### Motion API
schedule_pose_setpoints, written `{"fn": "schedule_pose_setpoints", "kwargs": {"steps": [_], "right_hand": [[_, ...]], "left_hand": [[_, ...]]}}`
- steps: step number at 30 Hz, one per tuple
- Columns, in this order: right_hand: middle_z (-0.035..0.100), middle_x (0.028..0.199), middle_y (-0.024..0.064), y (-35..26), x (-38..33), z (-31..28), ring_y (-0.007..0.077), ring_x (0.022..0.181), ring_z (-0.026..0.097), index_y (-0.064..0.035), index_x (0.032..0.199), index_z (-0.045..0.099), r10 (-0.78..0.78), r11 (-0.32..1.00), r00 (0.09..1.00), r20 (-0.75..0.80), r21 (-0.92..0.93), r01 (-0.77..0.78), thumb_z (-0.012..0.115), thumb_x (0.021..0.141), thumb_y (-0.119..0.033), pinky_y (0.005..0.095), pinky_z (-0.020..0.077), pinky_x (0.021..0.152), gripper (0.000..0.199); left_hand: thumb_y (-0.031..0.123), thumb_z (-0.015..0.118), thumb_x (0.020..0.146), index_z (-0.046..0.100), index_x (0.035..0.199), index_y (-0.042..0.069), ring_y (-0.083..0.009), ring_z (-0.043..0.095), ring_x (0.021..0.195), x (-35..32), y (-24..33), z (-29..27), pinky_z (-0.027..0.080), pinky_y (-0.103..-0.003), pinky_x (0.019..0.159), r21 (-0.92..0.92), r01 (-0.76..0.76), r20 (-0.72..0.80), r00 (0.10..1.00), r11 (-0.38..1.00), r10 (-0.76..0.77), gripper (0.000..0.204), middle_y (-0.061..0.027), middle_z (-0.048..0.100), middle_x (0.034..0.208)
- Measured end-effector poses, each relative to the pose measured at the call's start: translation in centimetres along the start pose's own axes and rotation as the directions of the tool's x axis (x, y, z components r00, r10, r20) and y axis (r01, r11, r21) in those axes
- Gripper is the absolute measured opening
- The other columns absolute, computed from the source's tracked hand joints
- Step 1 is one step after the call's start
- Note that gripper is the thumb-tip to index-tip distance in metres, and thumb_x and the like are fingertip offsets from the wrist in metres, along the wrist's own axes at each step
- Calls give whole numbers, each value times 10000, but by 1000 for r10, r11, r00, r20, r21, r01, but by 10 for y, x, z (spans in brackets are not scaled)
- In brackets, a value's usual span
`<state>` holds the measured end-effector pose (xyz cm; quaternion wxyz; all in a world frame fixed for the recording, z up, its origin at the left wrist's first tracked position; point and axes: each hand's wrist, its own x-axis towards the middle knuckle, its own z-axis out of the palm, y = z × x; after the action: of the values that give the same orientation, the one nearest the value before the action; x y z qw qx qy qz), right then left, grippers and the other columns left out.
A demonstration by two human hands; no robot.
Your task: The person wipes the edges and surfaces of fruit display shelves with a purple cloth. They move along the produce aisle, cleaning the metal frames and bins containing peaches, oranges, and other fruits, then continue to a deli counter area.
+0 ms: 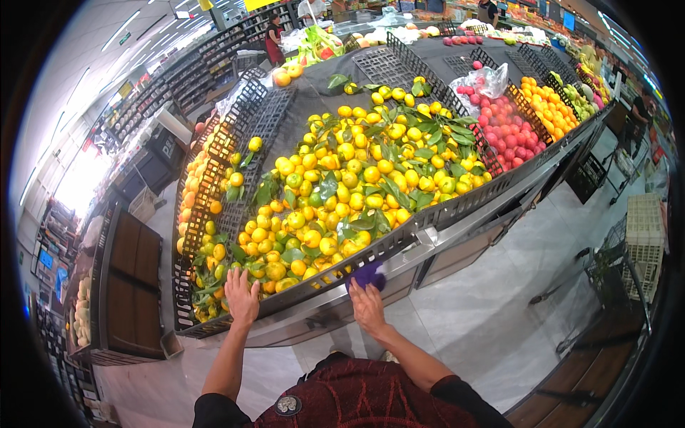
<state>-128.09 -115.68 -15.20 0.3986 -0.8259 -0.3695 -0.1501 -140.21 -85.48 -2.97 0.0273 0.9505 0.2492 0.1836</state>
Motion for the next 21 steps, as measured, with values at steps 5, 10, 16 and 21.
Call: {"fn": "schedule_pose_setpoints", "kwargs": {"steps": [5,10,16,21], "right_hand": [[633,1098,78,49,15,-76,149,983,608,4,1154,581,470,3,697,542,789,-615,494,954,-97,308,498,857,241],[573,1183,107,114,4,-145,201,1012,606,-83,1306,449,801,-130,598,38,985,112,431,1000,-219,396,533,876,336],[409,1392,219,221,25,-72,314,1282,377,-5,1425,326,578,811,656,-485,249,-530,386,1001,-226,362,272,1083,482],[386,1285,250,173,60,-45,398,1214,380,-32,1403,392,719,694,510,-472,445,-566,379,1004,-270,414,254,1056,464]], "left_hand": [[340,539,902,503,1294,51,-355,277,1363,1,3,-7,209,-481,1097,-1,9,15,1000,1000,-9,489,-174,410,1409],[333,538,904,502,1292,43,-352,299,1349,-3,-2,-2,216,-482,1090,1,9,11,1000,1000,-9,486,-169,436,1387],[322,538,901,495,1299,44,-351,301,1349,12,13,-5,215,-481,1090,-26,-19,22,1000,999,20,487,-161,446,1380],[305,542,896,491,1303,42,-353,305,1346,-3,0,-9,210,-478,1097,-9,30,44,999,1000,-30,487,-156,454,1373]]}}
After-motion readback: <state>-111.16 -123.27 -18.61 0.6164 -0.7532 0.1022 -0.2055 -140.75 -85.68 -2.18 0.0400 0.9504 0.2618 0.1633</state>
